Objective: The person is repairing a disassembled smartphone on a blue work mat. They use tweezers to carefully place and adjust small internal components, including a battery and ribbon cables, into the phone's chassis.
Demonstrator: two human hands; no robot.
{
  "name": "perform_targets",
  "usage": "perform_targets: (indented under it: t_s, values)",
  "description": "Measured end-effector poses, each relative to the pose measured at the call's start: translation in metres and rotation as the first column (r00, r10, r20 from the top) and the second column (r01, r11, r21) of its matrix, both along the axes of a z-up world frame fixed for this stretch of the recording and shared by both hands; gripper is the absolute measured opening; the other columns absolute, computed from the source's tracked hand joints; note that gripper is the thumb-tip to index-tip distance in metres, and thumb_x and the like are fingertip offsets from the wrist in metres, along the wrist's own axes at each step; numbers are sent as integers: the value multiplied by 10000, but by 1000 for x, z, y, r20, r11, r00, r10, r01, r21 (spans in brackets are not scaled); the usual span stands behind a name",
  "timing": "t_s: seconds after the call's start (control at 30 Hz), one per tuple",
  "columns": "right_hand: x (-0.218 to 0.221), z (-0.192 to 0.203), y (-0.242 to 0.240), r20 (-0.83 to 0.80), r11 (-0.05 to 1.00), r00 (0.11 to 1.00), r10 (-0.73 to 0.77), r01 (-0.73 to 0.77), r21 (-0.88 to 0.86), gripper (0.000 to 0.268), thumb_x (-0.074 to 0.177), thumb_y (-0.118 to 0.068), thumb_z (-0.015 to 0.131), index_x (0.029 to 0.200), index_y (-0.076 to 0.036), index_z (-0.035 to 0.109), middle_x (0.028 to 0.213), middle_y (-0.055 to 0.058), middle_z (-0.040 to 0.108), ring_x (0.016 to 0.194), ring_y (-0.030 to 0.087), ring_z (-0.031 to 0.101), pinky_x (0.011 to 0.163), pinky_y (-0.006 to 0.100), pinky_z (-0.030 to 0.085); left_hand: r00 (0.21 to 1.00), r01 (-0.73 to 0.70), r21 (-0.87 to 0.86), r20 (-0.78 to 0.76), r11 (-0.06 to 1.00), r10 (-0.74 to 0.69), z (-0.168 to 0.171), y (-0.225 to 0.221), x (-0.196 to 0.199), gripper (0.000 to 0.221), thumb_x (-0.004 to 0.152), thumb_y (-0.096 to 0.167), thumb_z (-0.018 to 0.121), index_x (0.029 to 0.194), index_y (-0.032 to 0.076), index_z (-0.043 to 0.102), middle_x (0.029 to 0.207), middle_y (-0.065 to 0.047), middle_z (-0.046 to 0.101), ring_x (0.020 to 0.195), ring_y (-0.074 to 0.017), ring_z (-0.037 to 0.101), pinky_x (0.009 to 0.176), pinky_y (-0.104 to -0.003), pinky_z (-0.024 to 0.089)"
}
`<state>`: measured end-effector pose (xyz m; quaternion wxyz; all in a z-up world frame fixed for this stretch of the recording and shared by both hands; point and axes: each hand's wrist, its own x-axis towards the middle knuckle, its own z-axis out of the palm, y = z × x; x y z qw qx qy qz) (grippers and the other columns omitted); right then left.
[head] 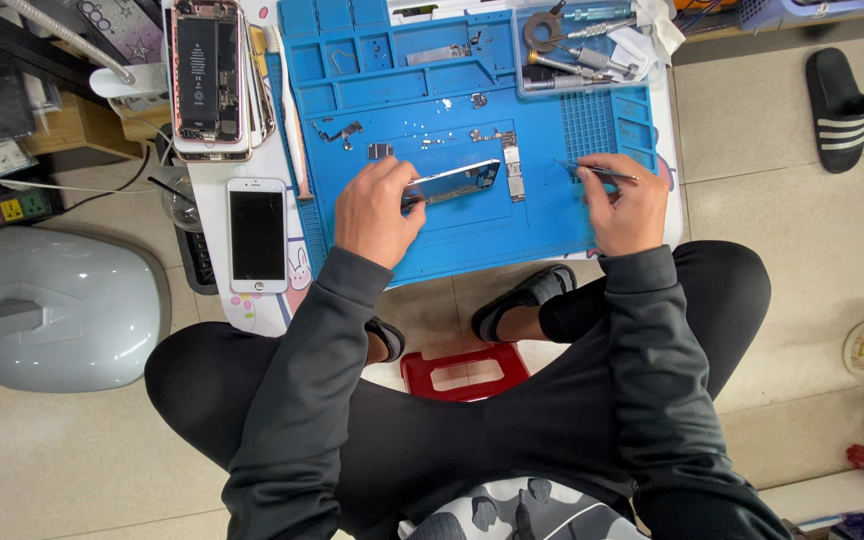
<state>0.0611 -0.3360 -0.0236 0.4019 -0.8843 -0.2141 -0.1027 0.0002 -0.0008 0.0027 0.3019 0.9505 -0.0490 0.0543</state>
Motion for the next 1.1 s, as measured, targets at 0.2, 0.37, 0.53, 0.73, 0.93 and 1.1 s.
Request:
perform_targets:
  t_s: [0.2,0.37,0.53,0.73,0.93,1.1]
  values:
    - [0,9,4,5,1000,1000,7,-7,3,106,1075,64,712,1148,13,770,991,172,741,836,377,751,555,391,619,1000,2,2,-9,1000,-2,-5,1,0,273,791,27,863,909,115,633,810,-23,535,815,-266,669,678,-443,589]
    - [-4,20,12,35,999,999,26,-25,-36,143,1046,83,737,1133,-21,784,984,147,739,866,387,744,581,432,628,1000,3,-5,-9,1000,-3,-1,2,0,258,801,14,851,917,105,641,810,-27,541,813,-267,674,679,-442,590]
    - [-5,24,13,75,996,996,41,-35,-79,171,1044,75,731,1128,-63,785,1005,111,744,927,357,745,648,449,641,1000,3,-6,-11,1000,-3,-1,0,0,260,805,16,852,912,110,634,812,-23,537,818,-262,676,682,-434,592]
    - [-7,37,16,104,989,992,70,-56,-136,179,1035,74,733,1131,-71,775,1050,97,751,966,364,746,744,483,628,1000,4,0,3,1000,-4,-1,1,2,249,802,16,847,919,101,644,811,-36,549,813,-279,675,668,-451,588]
    - [-13,41,15,85,975,994,72,-52,-215,202,1006,55,762,1133,-102,785,1060,56,757,977,334,753,800,465,631,1000,0,4,-29,1000,0,-1,1,-2,243,804,32,849,920,103,647,813,-35,558,821,-272,682,682,-444,595]
    - [-13,41,15,148,928,986,82,-21,-371,195,990,-19,789,1129,-155,775,1089,-10,748,912,302,759,747,432,624,1000,-1,6,-21,1000,1,-1,0,-1,251,797,38,857,921,111,651,818,-29,563,819,-265,682,681,-442,596]
